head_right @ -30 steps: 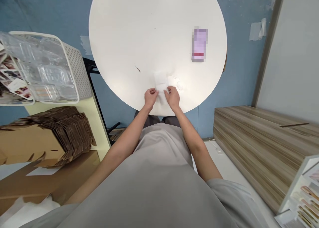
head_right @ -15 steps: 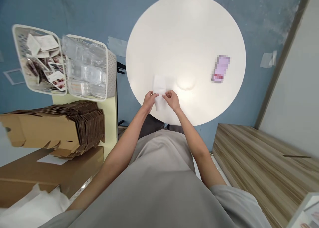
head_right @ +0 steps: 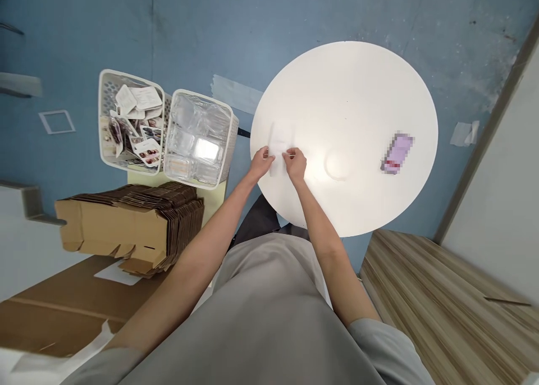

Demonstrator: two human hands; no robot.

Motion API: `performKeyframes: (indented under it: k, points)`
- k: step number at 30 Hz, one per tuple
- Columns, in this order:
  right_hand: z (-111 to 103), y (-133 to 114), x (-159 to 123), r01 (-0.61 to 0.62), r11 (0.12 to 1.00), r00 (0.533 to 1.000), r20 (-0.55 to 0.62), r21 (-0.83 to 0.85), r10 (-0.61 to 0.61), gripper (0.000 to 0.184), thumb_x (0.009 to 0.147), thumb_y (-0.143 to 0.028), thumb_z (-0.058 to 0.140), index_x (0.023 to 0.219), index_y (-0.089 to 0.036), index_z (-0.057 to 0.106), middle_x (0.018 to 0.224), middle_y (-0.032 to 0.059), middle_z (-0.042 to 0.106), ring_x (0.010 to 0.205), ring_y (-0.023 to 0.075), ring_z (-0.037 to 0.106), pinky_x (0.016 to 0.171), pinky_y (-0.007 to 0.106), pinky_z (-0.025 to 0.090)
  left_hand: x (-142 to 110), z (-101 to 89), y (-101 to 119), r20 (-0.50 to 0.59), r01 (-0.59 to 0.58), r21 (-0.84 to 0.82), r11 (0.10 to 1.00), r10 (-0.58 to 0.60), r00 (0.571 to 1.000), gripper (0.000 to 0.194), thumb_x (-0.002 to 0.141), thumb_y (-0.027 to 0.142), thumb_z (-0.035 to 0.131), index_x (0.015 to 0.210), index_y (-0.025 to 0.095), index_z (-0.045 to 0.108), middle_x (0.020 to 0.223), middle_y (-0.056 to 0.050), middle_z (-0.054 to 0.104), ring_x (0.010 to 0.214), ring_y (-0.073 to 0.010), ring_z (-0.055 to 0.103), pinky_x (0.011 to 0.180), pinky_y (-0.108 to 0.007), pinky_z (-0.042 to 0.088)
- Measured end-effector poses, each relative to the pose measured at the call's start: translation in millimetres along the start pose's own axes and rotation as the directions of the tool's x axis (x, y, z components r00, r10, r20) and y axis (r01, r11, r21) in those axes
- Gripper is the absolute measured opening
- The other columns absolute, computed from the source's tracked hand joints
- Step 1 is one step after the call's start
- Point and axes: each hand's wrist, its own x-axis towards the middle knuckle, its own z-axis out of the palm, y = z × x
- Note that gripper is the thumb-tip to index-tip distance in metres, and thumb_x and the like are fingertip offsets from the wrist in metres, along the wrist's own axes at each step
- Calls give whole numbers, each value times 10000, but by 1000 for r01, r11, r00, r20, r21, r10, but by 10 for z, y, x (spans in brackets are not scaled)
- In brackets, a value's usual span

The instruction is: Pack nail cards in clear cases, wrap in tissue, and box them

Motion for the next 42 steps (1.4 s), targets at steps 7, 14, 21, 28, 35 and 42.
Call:
performKeyframes:
  k: [7, 14, 21, 28, 35, 42]
  points:
    - [8, 34, -80, 17, 989, 997, -78, -147, -29, 165, 993, -327, 660, 1106, -218, 711, 1307, 146, 727, 979, 238, 703, 981, 436, 601, -183, -15, 36, 46, 62, 79, 995, -66, 997, 591, 981, 241, 675, 1553, 101, 633, 1649, -256, 596, 1500, -367, 632, 1301, -515, 475]
    - [-314, 28, -463, 130, 985, 990, -42, -111, -135, 165, 1029, -340, 622, 1085, -217, 718, 1244, 137, 748, 978, 239, 723, 964, 416, 598, -772, -8, 2, -16, 64, -49, 997, -65, 998, 342, 976, 206, 636, 1295, 159, 748, 1505, -195, 735, 1400, -331, 698, 1244, -506, 530]
    - [-597, 123, -862, 204, 976, 978, 62, -77, -199, 175, 1023, -364, 597, 1024, -232, 711, 1177, 116, 810, 989, 244, 739, 941, 396, 593, -1374, -96, -8, -123, 35, -193, 981, -60, 991, 150, 968, 273, 636, 1029, 203, 753, 1207, -131, 838, 1219, -289, 776, 1169, -467, 580]
    - [-774, 60, -1158, 256, 964, 953, 185, -71, -239, 207, 1031, -386, 564, 1013, -239, 707, 1174, 106, 837, 1045, 251, 758, 978, 404, 595, -1907, -319, 40, -316, -40, -247, 968, -42, 948, 190, 980, 328, 649, 1086, 200, 741, 1264, -130, 835, 1240, -273, 773, 1176, -426, 577]
    - [-717, -160, -1357, 305, 948, 923, 274, -87, -272, 224, 1034, -414, 571, 1019, -248, 720, 1182, 92, 844, 1009, 248, 764, 986, 410, 610, -1839, -945, -1, -517, -50, -113, 992, -16, 856, 286, 961, 304, 687, 1224, 195, 715, 1376, -152, 766, 1328, -296, 719, 1190, -426, 565]
    - [-471, -382, -1533, 287, 955, 922, 294, -80, -253, 223, 1029, -429, 593, 1000, -251, 725, 1148, 76, 851, 999, 243, 771, 963, 390, 607, -1240, -1514, 132, -504, -101, 187, 977, 184, 844, 541, 926, 305, 743, 1444, 174, 654, 1558, -206, 633, 1516, -403, 560, 1337, -563, 420]
